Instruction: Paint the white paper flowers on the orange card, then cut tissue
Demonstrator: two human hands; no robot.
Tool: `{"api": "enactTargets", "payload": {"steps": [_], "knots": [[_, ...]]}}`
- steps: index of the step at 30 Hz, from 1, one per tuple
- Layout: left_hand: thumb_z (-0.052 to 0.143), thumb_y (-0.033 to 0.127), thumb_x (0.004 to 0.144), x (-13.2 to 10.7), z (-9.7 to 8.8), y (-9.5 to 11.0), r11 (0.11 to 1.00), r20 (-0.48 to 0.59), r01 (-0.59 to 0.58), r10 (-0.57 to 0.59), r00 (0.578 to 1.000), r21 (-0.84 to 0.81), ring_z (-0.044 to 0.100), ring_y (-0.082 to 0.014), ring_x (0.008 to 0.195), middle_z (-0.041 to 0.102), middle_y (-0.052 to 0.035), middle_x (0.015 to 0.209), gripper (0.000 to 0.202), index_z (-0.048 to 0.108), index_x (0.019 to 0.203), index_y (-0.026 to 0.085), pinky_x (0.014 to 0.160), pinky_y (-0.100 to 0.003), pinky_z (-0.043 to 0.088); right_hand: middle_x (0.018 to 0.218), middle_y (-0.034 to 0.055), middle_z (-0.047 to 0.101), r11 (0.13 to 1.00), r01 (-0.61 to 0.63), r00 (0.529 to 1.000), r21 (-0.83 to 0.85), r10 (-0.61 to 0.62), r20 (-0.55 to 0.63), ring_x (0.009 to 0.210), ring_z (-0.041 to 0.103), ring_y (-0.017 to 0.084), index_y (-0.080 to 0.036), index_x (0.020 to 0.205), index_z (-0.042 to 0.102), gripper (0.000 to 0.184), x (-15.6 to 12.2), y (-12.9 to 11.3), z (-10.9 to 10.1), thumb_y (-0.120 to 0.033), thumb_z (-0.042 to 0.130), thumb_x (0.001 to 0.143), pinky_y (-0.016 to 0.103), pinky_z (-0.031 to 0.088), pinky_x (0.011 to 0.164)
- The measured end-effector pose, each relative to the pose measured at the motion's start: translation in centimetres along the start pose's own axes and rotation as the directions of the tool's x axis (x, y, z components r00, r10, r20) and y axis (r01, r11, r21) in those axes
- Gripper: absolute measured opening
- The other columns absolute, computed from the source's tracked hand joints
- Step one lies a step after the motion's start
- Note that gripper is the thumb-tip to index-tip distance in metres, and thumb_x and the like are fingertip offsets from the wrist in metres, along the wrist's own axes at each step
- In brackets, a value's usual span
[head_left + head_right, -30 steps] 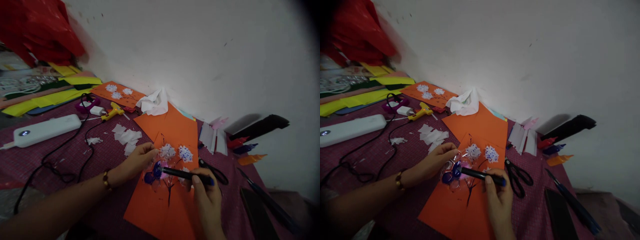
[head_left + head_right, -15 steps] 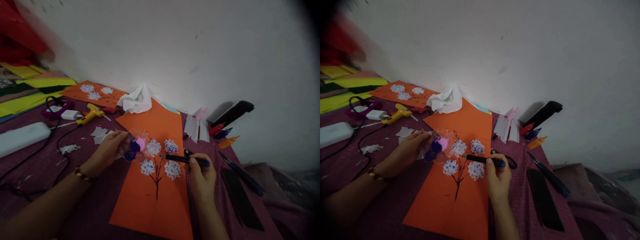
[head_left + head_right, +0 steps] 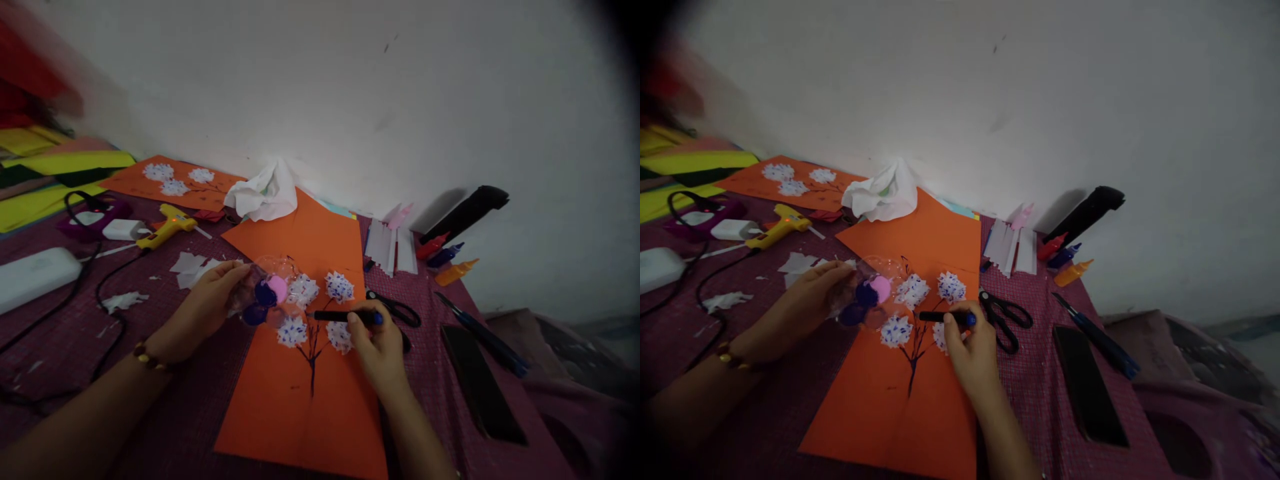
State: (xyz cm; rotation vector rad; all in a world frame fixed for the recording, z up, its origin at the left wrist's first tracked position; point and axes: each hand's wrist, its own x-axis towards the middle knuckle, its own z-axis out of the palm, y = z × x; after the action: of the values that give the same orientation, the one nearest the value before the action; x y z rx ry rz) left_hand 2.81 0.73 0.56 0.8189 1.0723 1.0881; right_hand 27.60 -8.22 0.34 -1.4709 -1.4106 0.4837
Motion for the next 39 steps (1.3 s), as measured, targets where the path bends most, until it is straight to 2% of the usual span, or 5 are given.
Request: {"api": "enactTargets", "payload": {"steps": [8, 15, 21, 36, 39], "knots": [[0.068, 0.027, 0.075, -0.4, 0.3, 0.3, 1.0, -0.017, 0.004, -0.004, 1.0, 0.02, 0.047, -0.0069, 0.045, 0.057, 0.0027, 0.057, 0.017, 0.058, 0.065, 0.018, 0.042, -0.018, 0.032, 0.06, -0.0049, 0.053, 0.989, 0.06, 0.998, -0.138, -0.058, 0.02, 0.052, 0.051, 0.012, -0.023, 0.076, 0.054, 0.009, 0.1, -0.4, -0.7, -0.024, 0.053, 0.085, 0.022, 0.039, 0.048], [0.069, 0.029, 0.075, -0.4, 0.3, 0.2, 0.998, 0.007, -0.003, 0.003, 1.0, 0.062, 0.045, -0.0066, 0.046, 0.056, 0.003, 0.058, 0.018, 0.058, 0.066, 0.017, 0.042, -0.018, 0.032, 0.055, -0.0056, 0.05, 0.984, 0.062, 0.998, -0.17, -0.056, 0.039, 0.048, 0.048, 0.012, -0.022, 0.071, 0.052, 0.011, 0.1, -0.7, -1.1, -0.023, 0.053, 0.081, 0.022, 0.035, 0.045], [0.068, 0.027, 0.076, -0.5, 0.3, 0.2, 0.998, 0.013, -0.003, 0.002, 1.0, 0.062, 0.045, -0.0069, 0.045, 0.055, 0.0027, 0.056, 0.017, 0.058, 0.066, 0.018, 0.041, -0.019, 0.031, 0.062, -0.0042, 0.052, 0.995, 0.034, 0.999, -0.094, -0.036, -0.025, 0.054, 0.05, 0.013, -0.022, 0.076, 0.054, 0.009, -0.1, -0.2, -1.0, -0.024, 0.053, 0.085, 0.023, 0.039, 0.05], [0.07, 0.029, 0.076, -0.3, 0.1, 0.0, 0.999, 0.031, -0.005, 0.004, 1.0, 0.054, 0.044, -0.0062, 0.043, 0.054, 0.0033, 0.056, 0.02, 0.057, 0.065, 0.018, 0.039, -0.017, 0.031, 0.065, -0.0031, 0.054, 1.0, -0.022, 0.999, -0.014, 0.021, -0.037, 0.056, 0.05, 0.013, -0.022, 0.082, 0.058, 0.007, -0.2, 0.4, -0.7, -0.028, 0.057, 0.086, 0.024, 0.04, 0.052], [0.072, 0.027, 0.075, -0.1, -0.1, -0.2, 0.999, 0.012, 0.028, -0.028, 1.0, -0.017, 0.045, -0.0062, 0.043, 0.054, 0.0047, 0.056, 0.02, 0.055, 0.068, 0.018, 0.039, -0.016, 0.033, 0.07, -0.0013, 0.058, 0.997, -0.058, 0.992, 0.054, 0.063, -0.111, 0.06, 0.054, 0.014, -0.022, 0.086, 0.06, 0.009, -0.1, 0.9, -0.9, -0.03, 0.06, 0.086, 0.025, 0.043, 0.054]]}}
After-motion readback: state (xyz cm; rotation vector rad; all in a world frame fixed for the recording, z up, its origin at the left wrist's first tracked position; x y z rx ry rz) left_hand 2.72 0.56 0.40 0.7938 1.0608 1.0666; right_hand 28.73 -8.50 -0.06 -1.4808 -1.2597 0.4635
